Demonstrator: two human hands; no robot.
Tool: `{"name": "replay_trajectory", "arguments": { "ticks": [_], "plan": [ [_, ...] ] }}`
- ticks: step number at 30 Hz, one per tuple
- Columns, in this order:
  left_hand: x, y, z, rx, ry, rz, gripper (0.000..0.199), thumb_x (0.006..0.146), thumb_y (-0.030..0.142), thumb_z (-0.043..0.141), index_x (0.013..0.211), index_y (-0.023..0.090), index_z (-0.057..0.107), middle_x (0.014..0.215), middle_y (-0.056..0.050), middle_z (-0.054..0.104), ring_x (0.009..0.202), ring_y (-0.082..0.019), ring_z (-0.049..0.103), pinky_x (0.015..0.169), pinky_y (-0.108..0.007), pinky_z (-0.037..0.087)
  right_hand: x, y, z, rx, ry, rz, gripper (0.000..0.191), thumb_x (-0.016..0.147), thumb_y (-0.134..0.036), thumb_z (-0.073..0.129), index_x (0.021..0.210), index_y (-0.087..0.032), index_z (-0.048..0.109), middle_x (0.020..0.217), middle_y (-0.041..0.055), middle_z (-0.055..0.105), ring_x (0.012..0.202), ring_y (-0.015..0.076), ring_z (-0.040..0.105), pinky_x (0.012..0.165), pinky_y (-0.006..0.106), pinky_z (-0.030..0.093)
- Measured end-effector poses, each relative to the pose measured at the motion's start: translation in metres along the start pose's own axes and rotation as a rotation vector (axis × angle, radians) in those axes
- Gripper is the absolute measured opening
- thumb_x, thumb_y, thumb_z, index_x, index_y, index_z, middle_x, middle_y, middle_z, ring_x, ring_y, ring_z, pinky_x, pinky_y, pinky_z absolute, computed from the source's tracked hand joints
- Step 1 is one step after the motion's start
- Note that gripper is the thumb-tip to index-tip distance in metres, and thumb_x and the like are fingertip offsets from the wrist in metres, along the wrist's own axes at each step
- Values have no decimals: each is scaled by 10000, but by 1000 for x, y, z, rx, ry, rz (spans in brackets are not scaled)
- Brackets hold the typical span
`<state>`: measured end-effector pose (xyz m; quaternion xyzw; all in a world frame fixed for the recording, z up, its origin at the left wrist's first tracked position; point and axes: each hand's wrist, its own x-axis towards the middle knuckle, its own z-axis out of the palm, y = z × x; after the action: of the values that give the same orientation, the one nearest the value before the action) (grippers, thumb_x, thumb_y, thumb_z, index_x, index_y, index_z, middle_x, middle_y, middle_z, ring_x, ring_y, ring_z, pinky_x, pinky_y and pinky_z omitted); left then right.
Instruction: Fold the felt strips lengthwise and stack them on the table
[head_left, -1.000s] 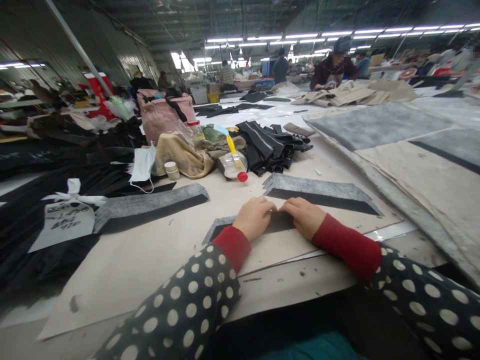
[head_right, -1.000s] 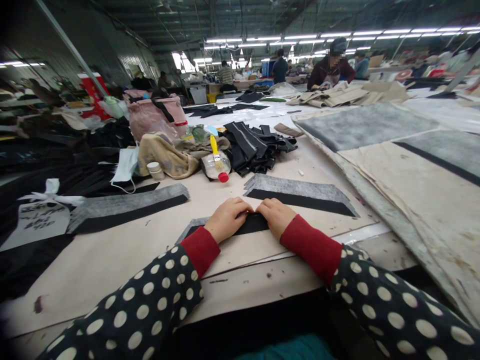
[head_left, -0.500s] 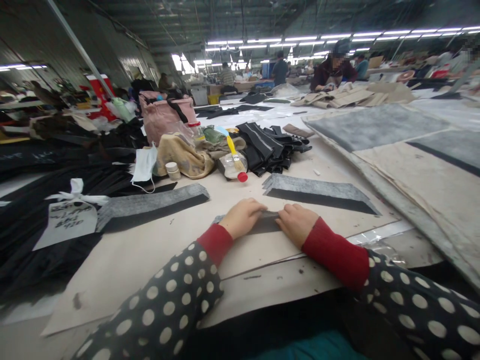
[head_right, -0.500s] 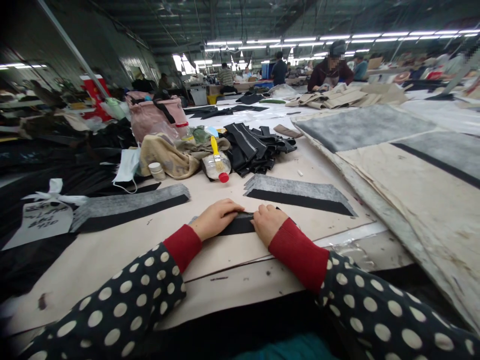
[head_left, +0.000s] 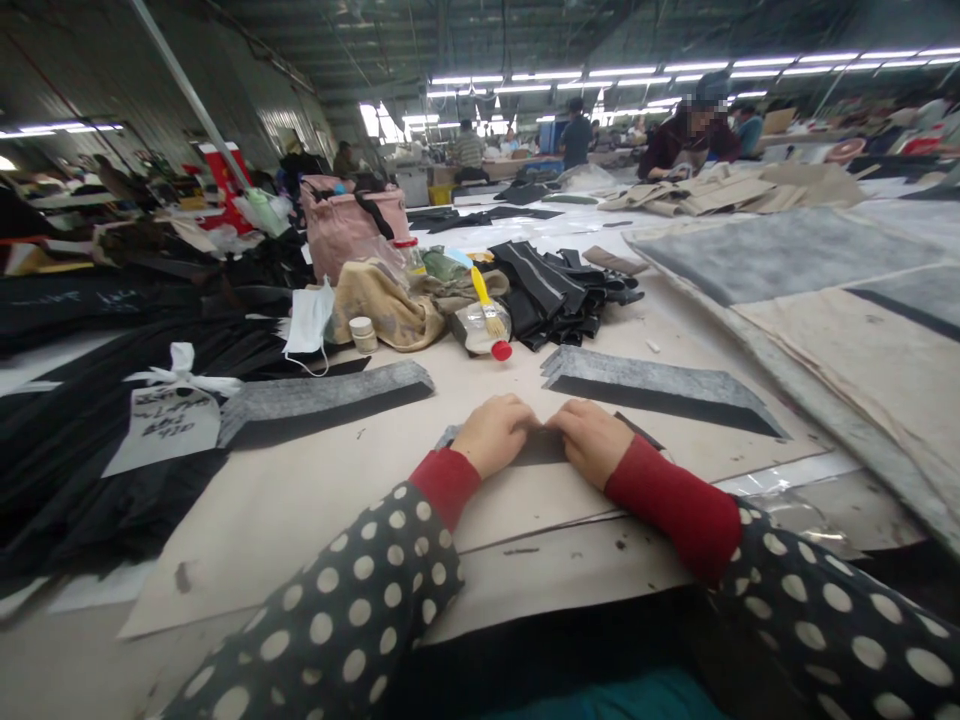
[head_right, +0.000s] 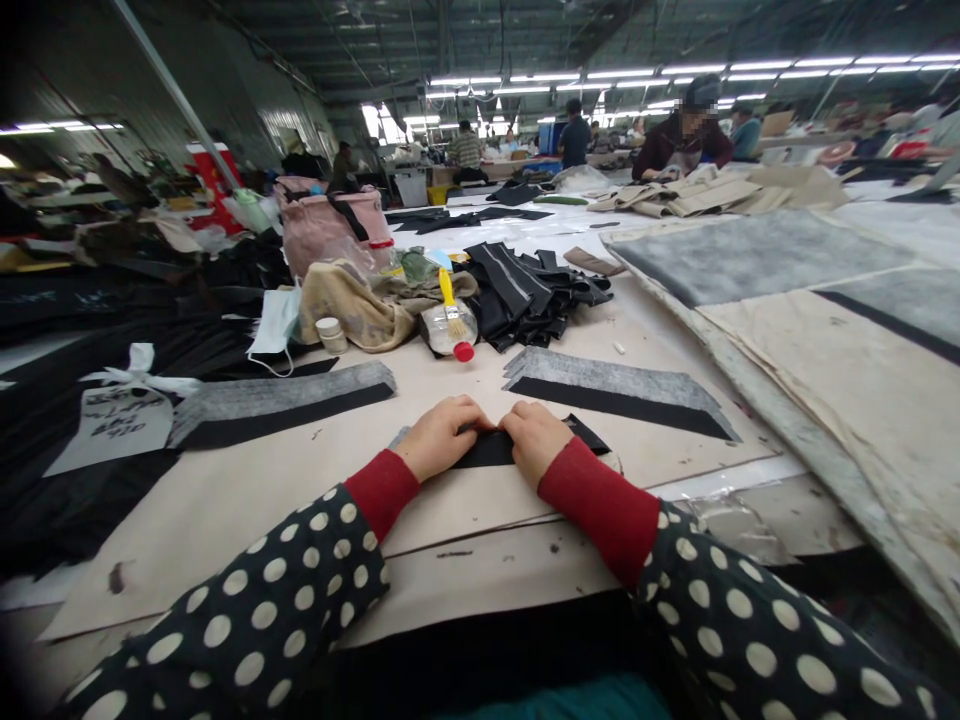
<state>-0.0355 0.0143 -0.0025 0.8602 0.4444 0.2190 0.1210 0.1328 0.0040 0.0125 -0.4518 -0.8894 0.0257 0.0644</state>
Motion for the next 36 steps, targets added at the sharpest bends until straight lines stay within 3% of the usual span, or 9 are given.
{"name": "replay_trajectory", "arguments": {
  "ticks": [5,8,11,16,22,27,31,36],
  "plan": [
    [-1,4,-6,86,-67,36,250,747,94,407,837,206,612,878,-25,561,838,-153,501,785,-279,410,1,-14,-1,-181,-23,-10,203,776,-137,417,820,-95,611,822,136,556,814,228,487,745,336,365],
    [-4,-2,-15,13,-100,76,262,774,122,411,915,215,612,915,-27,569,872,-148,508,815,-271,405,2,-17,-3,-185,-12,8,248,820,-240,403,821,-96,605,827,140,555,820,234,485,738,332,361],
    [-12,-15,-25,-86,-90,16,268,768,142,445,984,185,597,958,-38,585,910,-144,517,861,-264,389,3,-16,-3,-168,0,48,256,826,-277,407,832,-104,596,845,127,551,834,230,478,751,326,354],
    [-22,-29,-32,-206,-56,-138,253,740,146,475,947,173,617,940,-26,603,866,-132,538,838,-251,403,6,-14,1,-32,13,40,216,794,-195,437,930,-108,581,917,107,543,880,206,461,815,310,338],
    [-22,-28,-25,-197,-23,-123,260,671,62,471,844,167,635,819,-12,586,773,-122,527,746,-237,422,19,-16,4,154,-12,-25,376,681,-32,411,1009,-124,572,959,89,543,924,166,458,831,260,339],
    [-22,-27,-25,-147,-36,-49,266,651,23,450,784,161,634,808,-18,580,807,-130,520,784,-246,409,21,-28,-1,-9,-87,-71,292,719,-43,389,902,-110,606,899,102,549,872,197,468,779,289,357],
    [-26,-34,-35,-172,-125,43,257,726,78,453,881,173,634,873,-31,577,869,-131,516,835,-248,389,20,-40,-3,-143,-100,-77,237,791,-145,383,830,-95,612,851,128,553,839,231,481,737,317,364],
    [-41,-49,-56,-221,-175,-87,312,759,206,499,1062,181,567,999,-43,578,917,-145,516,864,-270,378,21,-41,-2,-158,-36,-54,253,821,-255,401,840,-102,602,850,125,552,839,227,491,741,311,368]
  ]
}}
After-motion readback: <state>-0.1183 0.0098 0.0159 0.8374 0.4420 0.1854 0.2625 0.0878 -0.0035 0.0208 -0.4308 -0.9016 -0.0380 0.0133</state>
